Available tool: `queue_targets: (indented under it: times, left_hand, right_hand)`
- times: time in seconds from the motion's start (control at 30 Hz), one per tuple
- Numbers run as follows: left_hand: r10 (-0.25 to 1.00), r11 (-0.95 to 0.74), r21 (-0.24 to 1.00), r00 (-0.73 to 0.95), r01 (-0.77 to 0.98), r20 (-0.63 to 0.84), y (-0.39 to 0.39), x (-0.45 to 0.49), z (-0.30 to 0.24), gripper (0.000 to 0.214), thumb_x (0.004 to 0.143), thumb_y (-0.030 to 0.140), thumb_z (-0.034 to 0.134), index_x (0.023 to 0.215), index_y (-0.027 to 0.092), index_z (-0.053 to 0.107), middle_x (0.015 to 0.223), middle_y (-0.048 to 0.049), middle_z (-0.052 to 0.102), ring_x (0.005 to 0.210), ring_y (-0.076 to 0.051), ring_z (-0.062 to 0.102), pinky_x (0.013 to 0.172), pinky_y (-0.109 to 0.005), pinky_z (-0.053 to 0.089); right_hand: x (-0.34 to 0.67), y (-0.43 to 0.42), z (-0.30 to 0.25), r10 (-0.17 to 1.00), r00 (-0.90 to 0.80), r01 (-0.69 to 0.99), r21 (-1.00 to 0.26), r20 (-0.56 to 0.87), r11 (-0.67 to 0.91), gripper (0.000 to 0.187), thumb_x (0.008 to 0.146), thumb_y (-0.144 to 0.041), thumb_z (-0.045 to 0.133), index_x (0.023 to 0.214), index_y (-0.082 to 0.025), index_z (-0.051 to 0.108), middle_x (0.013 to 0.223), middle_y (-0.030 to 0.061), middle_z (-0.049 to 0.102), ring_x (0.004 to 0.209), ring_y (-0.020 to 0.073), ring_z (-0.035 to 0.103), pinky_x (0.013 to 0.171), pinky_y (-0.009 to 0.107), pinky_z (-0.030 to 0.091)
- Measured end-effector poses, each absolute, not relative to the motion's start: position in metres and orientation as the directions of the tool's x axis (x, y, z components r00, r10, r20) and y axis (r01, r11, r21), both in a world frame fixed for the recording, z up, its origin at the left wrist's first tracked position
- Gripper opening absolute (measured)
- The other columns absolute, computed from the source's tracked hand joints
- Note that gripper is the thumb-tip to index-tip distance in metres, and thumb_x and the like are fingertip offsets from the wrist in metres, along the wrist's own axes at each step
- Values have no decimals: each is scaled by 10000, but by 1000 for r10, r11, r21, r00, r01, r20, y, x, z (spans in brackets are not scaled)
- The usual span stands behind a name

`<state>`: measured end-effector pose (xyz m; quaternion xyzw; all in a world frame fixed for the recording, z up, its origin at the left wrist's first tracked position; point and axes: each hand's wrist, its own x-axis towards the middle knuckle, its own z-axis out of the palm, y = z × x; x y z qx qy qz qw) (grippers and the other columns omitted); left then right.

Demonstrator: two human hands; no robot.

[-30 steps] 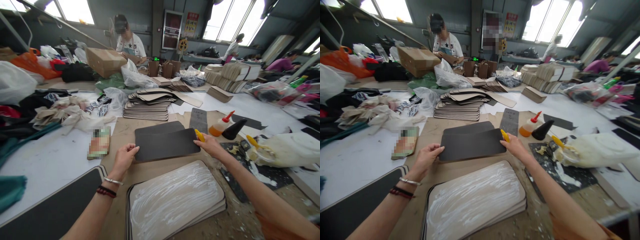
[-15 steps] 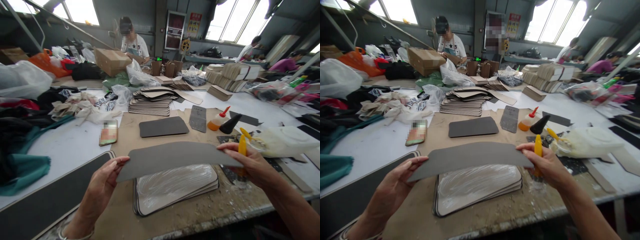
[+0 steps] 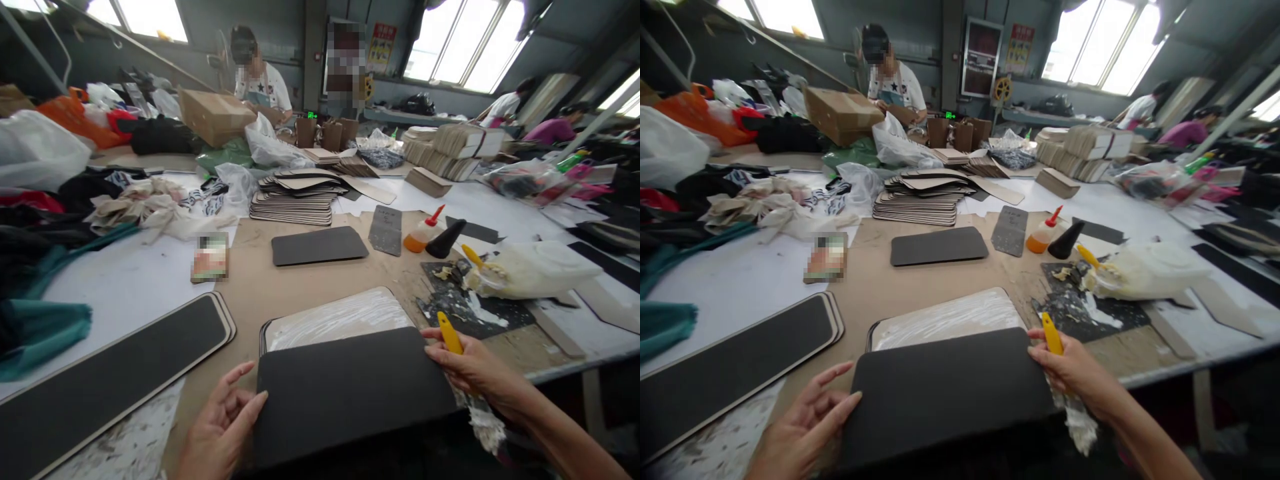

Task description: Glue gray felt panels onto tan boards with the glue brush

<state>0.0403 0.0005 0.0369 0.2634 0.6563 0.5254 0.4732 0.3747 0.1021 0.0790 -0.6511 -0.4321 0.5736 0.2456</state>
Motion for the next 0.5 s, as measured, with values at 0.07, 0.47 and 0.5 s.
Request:
queue_targets:
  times: [0.07,0.47,0.5]
  left_hand:
    - [859,299,954,-424,-41,-287,3,41,35,640,615,530,684,1129,198,498,524,70,556,504,-109,510,509,-201,423]
    - [892,316,756,-451,573,-32,52,43,29,316,651,474,514,805,240,659,618,-3,650,580,-194,631,600,-293,482]
    - [897,300,755,-442,583,-15,53,43,26,299,655,460,512,795,239,657,620,-7,655,579,-195,635,604,-294,489]
  right_hand:
    - [375,112,75,872,-25,358,-818,-490,-450,527,625,-445,700,1020,-164,491,531,-98,462,340,29,314,357,181,240]
    - [358,192,47,980,-171,935,-330,-101,129,262,788,-261,504,1008,-161,605,882,78,679,843,227,634,768,320,455]
    - [359,192,44,979,-185,937,-316,-91,147,261,800,-260,493,1016,-162,603,886,78,680,841,225,637,768,319,455]
